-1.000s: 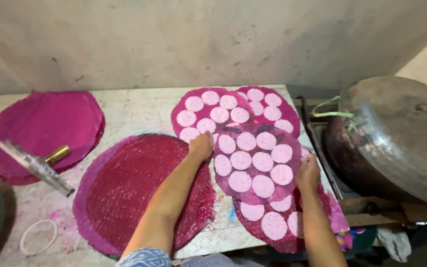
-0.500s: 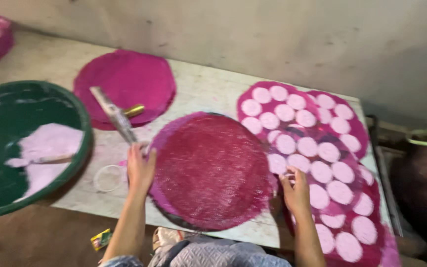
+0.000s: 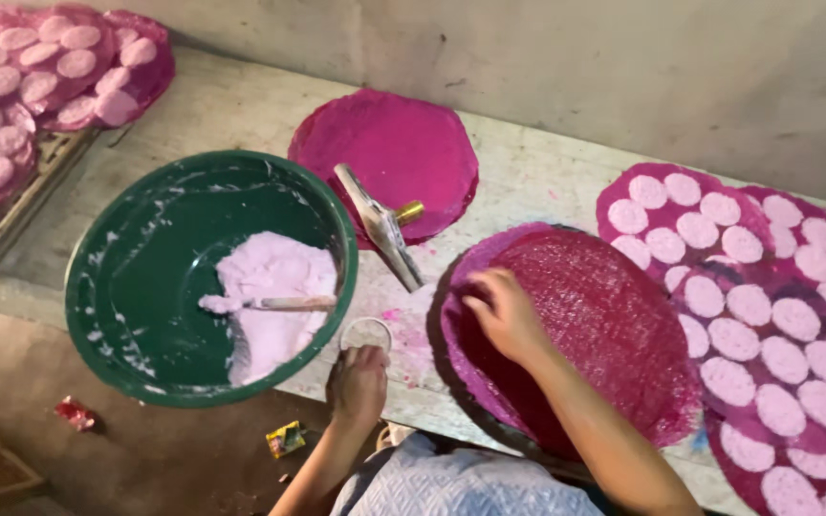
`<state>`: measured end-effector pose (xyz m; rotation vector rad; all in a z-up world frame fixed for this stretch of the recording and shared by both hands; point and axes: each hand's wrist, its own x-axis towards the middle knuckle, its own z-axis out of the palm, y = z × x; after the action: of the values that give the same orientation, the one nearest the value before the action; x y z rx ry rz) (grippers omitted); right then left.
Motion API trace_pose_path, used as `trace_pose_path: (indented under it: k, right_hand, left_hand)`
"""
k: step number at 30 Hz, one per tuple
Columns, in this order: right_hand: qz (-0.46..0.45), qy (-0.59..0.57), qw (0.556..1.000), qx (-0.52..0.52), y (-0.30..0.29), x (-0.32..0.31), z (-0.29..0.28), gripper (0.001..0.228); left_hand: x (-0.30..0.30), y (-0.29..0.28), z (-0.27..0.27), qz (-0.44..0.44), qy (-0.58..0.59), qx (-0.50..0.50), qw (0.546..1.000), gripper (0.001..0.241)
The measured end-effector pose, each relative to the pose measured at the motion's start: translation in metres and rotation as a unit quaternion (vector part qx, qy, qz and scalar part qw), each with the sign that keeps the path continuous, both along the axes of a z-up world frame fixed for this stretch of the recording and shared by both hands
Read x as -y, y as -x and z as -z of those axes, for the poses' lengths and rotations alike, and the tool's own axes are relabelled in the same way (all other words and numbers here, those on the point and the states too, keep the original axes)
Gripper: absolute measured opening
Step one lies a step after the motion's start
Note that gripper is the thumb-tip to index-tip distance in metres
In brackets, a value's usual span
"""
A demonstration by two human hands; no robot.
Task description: The person uses a handheld press tool to create small pink circles on large circular sheets, refilling the tool with paste from a green bowl using a small wooden stick.
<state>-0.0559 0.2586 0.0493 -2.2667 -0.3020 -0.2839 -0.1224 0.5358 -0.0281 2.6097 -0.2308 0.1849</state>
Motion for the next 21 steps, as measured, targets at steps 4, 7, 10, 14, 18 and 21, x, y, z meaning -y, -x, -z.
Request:
trace_pose_path:
  k: [4,7,10,14,18,21]
  right_hand:
    - [-0.001,0.102,0.994,-0.039,-0.087,-0.093,0.050,0.041]
    - [0.061,0.171,0.976,-0.121,-0.120,-0.130,0.089,0.046]
    - [0.094,0.159,0.975,-0.120,-0.135,-0.139,0.103,0.049]
    - [0.082,0.155,0.967,-0.185,-0.144,-0.109,0.060,0.045]
    - [0.083,-0.019,0.962,-0.259,-0.115,-0.044,-0.039,0.047]
    - [0.088,0.008,0.967,-0.239,-0.062,0.014,-0.118,0.043]
  left_hand:
    - [-0.012,0.003,-0.003,0.028,0.048,0.046,0.997,0.008]
    - [-0.016,0.010,-0.017,0.067,0.141,0.034,0.987,0.010]
    - [-0.011,0.021,-0.033,0.127,0.226,0.035,0.965,0.012]
    - [0.025,0.017,-0.047,0.212,0.282,0.053,0.934,0.011]
    - [0.077,-0.009,-0.073,0.260,0.214,0.065,0.939,0.016]
    - [0.098,-0.024,-0.118,0.291,0.183,0.168,0.924,0.032]
